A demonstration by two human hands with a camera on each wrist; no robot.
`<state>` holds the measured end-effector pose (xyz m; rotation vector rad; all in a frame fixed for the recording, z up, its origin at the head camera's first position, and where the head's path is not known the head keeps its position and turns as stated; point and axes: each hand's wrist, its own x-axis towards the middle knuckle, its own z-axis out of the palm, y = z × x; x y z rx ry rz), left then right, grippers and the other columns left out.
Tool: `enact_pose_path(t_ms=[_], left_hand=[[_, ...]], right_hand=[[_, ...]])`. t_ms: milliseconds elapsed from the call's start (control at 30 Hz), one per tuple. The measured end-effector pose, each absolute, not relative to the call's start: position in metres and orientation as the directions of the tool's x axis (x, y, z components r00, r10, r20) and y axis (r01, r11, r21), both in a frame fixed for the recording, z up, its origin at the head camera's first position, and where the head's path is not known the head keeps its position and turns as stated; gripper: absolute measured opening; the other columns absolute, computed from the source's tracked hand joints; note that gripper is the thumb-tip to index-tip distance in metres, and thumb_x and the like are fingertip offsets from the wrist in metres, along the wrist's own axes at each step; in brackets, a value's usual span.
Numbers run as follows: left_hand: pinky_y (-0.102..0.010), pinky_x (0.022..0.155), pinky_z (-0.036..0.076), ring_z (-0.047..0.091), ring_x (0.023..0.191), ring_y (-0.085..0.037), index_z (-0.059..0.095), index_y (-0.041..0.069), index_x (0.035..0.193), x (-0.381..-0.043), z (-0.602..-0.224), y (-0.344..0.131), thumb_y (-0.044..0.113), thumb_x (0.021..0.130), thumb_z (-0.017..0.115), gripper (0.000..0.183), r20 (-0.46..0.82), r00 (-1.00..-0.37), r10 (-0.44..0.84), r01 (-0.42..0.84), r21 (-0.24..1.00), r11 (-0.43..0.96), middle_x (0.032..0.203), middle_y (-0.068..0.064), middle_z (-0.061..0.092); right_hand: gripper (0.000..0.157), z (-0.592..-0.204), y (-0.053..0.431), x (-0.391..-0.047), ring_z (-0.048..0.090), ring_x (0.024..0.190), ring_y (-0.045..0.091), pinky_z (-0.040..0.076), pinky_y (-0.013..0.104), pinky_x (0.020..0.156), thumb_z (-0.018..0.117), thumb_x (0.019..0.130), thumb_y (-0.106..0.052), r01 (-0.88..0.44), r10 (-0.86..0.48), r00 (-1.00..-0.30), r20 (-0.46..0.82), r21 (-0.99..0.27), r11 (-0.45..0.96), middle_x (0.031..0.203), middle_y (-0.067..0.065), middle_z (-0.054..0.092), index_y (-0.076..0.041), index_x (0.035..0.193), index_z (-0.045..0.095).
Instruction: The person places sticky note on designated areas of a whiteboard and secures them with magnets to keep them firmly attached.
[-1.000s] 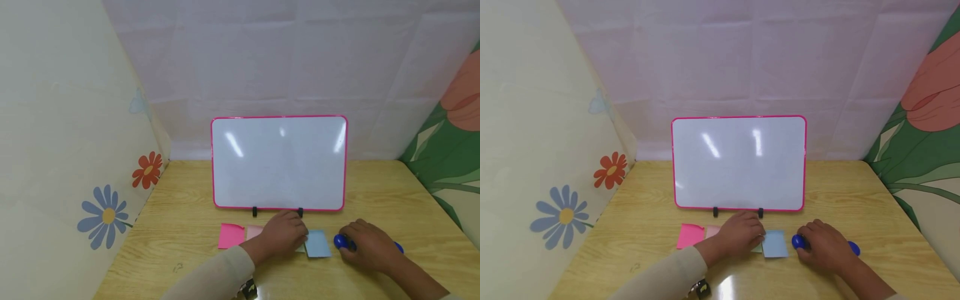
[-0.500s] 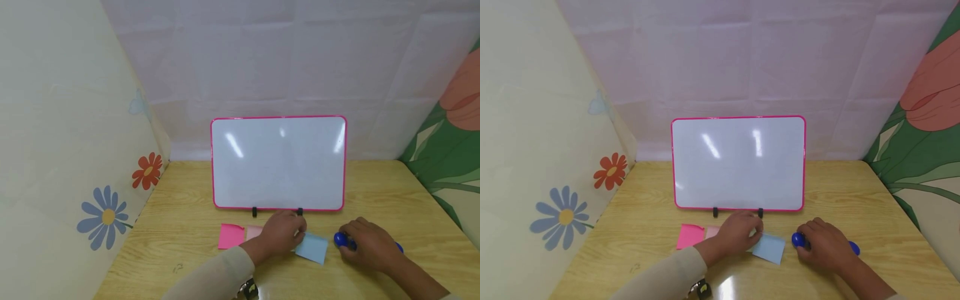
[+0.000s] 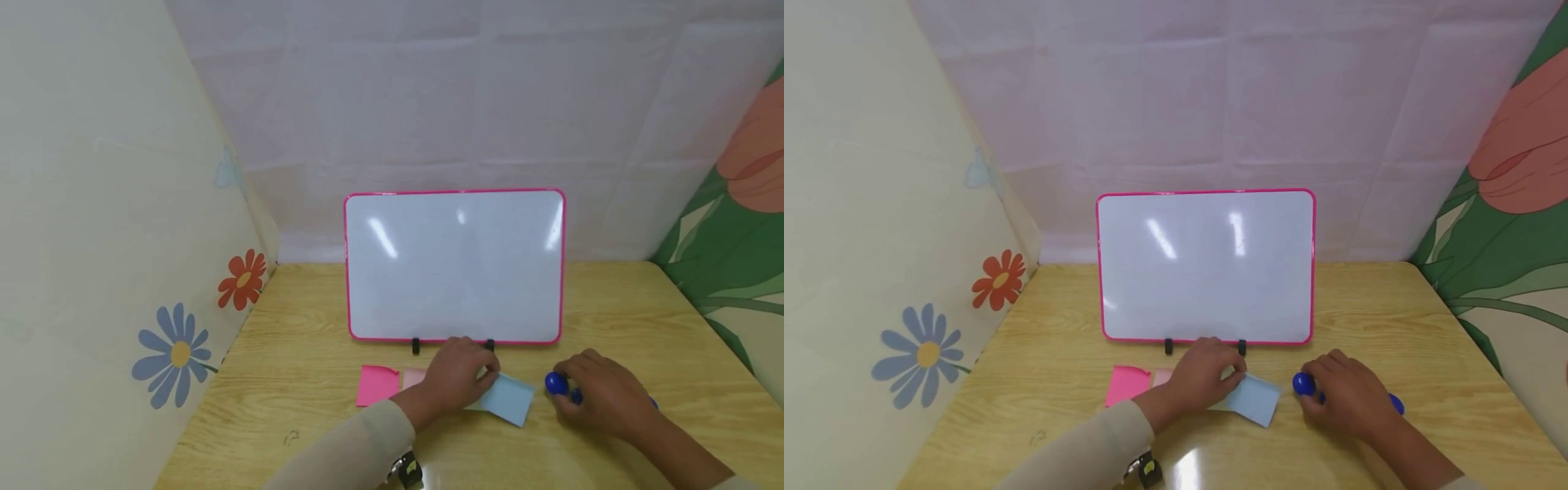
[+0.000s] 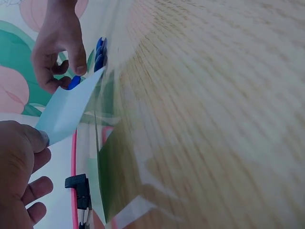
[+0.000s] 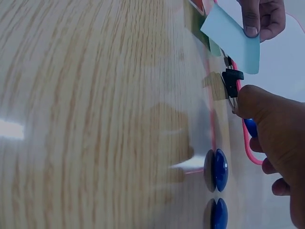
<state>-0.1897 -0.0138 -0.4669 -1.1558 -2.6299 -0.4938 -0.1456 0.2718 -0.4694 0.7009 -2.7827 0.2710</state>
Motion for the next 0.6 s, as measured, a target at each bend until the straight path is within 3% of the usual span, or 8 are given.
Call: enact_pose_path(t_ms=[233,600], left_hand=[[-0.024,0.085,0.043,0.059,0.091,-0.006,0.075,0.026,0.098,-0.191,-0.468,-0.015,0.032,0.098,0.072,0.006,0.418,-0.647,0.637,0.747,0.181,0.640,0.092,0.017,0.069],[-0.024,0.084,0.043,0.056,0.087,-0.003,0.075,0.022,0.100,-0.197,-0.463,-0.015,0.027,0.099,0.070,0.007,0.390,-0.701,0.596,0.707,0.275,0.651,0.093,0.016,0.071]], right_hand=[[0.037,-0.463,0.271,-0.145,0.059,0.094,0.016,0.053,0.039,0.073,0.087,0.075,-0.034,-0.462,-0.417,-0.867,0.274,-0.122,0.879,0.098,-0.006,0.065,-0.017,0.106,0.073],[0.043,-0.457,0.273,-0.148,0.060,0.095,0.019,0.054,0.043,0.077,0.088,0.076,-0.037,-0.405,-0.374,-0.900,0.226,-0.114,0.907,0.100,-0.003,0.066,-0.015,0.110,0.073]])
